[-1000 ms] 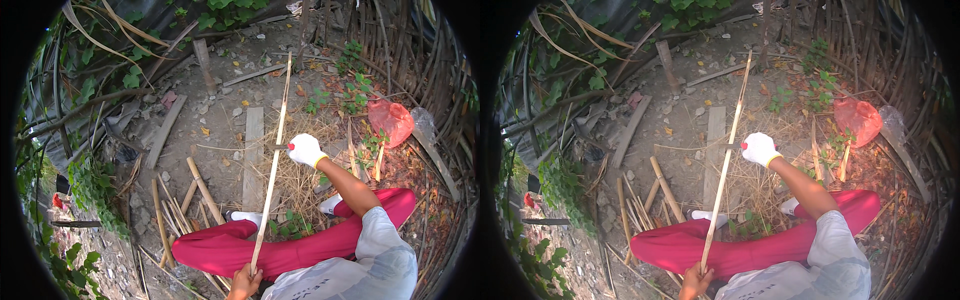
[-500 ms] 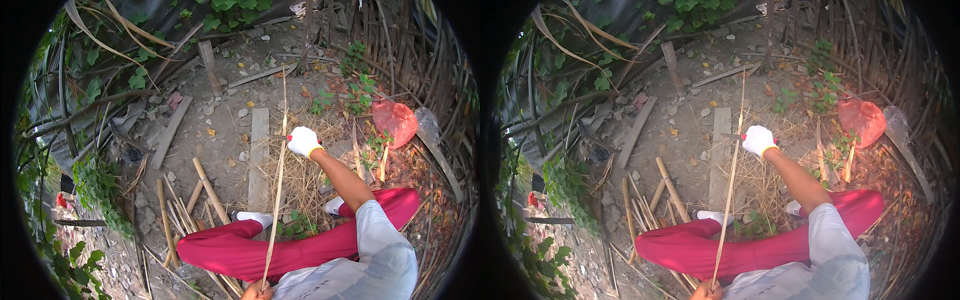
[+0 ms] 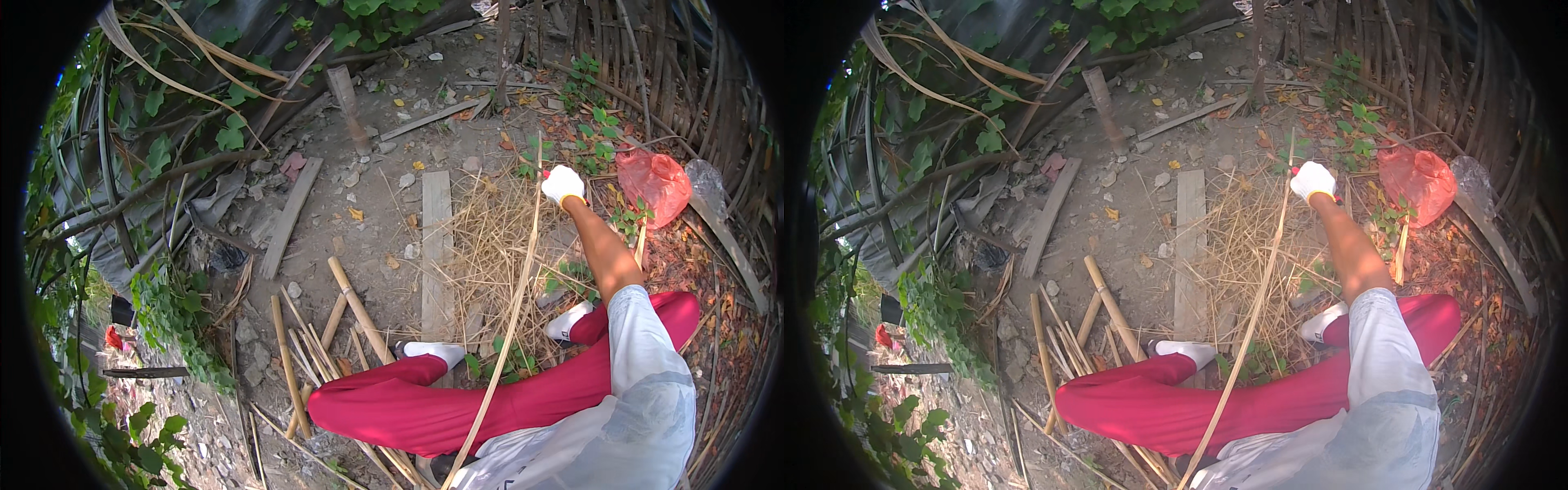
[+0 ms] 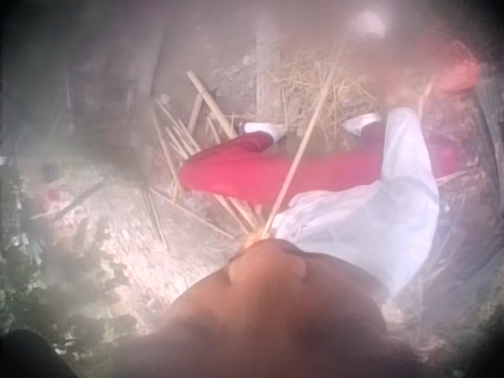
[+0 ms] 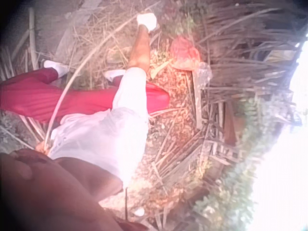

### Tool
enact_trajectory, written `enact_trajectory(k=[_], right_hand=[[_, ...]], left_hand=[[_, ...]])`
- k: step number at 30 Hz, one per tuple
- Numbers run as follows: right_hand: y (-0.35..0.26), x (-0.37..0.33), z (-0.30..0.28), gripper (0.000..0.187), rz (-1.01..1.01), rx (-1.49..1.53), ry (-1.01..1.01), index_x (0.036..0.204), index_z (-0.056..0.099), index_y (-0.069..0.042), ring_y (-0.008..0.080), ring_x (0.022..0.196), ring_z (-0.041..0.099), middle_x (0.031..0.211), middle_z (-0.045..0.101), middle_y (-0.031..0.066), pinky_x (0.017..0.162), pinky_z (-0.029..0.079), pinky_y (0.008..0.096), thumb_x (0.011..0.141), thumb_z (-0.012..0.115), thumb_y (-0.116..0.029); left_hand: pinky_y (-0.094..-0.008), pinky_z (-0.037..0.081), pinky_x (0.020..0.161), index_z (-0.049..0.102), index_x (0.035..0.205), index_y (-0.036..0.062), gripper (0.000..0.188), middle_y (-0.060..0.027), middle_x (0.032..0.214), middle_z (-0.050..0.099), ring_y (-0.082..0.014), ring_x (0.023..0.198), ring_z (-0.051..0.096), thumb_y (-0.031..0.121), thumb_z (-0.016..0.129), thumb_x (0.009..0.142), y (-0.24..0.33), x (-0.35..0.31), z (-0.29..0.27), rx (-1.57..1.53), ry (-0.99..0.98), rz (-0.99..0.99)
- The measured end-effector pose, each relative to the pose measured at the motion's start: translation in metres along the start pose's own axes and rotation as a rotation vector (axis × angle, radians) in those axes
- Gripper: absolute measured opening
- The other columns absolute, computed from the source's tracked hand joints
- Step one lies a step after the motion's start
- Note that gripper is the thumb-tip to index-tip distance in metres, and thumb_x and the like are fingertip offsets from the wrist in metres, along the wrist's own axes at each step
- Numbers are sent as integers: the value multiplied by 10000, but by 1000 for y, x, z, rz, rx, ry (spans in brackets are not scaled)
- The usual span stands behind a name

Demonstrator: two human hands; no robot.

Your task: The person sits cross-legged on the ground and uses a knife to shave the surface of a long bamboo stick. They hold the stick with one hand and scrape along its length with the knife in the other hand, removing thin strips of bamboo.

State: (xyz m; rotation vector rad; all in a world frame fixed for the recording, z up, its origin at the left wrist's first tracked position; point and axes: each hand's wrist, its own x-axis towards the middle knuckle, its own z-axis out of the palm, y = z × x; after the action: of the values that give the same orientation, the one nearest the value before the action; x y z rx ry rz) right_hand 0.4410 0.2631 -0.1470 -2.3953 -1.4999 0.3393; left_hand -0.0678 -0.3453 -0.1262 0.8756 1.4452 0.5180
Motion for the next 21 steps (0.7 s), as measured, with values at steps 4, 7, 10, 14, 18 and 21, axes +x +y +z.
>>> enact_trajectory(k=[4,7,10,14,18,21], right_hand=[[76,36,22,391,-106,613,38,889,739,14,265,729,694,799,724,177,683,511,411,866,738,-376],[24,-27,26,370,-37,1010,-176,681,586,-123,72,466,355,559,464,-50,453,269,297,910,759,-356],[-19,-96,-12,424,18,1080,-440,698,596,-123,59,416,391,564,515,-51,401,272,263,927,726,-456],[-57,-144,-1,475,9,1274,-618,735,615,-87,51,406,398,577,540,-22,388,295,240,949,699,-503],[-97,-183,8,502,-28,1358,-737,862,703,-25,67,387,387,588,561,6,388,271,271,946,699,-520],[-125,-203,20,464,-47,1443,-766,884,709,-43,66,394,370,536,488,-22,402,263,276,961,690,-501]], left_hand=[[-359,491,640,659,1148,46,225,0,821,610,-158,761,596,204,618,993,-4,64,7,-3,-158,-71],[-470,489,622,630,919,53,141,-194,745,613,-387,728,626,189,625,884,-7,93,-2,855,223,528],[-478,503,634,607,958,45,164,-174,751,640,-369,713,649,197,642,911,59,93,5,681,264,327],[-397,527,674,585,961,11,236,-148,796,661,-259,721,661,168,742,880,53,100,-4,577,346,287],[-467,509,621,593,993,28,259,-159,751,639,-331,666,632,250,704,919,17,107,-5,803,470,547],[-471,511,642,596,1007,24,298,-158,775,648,-329,693,634,272,730,911,24,98,3,969,508,593]])
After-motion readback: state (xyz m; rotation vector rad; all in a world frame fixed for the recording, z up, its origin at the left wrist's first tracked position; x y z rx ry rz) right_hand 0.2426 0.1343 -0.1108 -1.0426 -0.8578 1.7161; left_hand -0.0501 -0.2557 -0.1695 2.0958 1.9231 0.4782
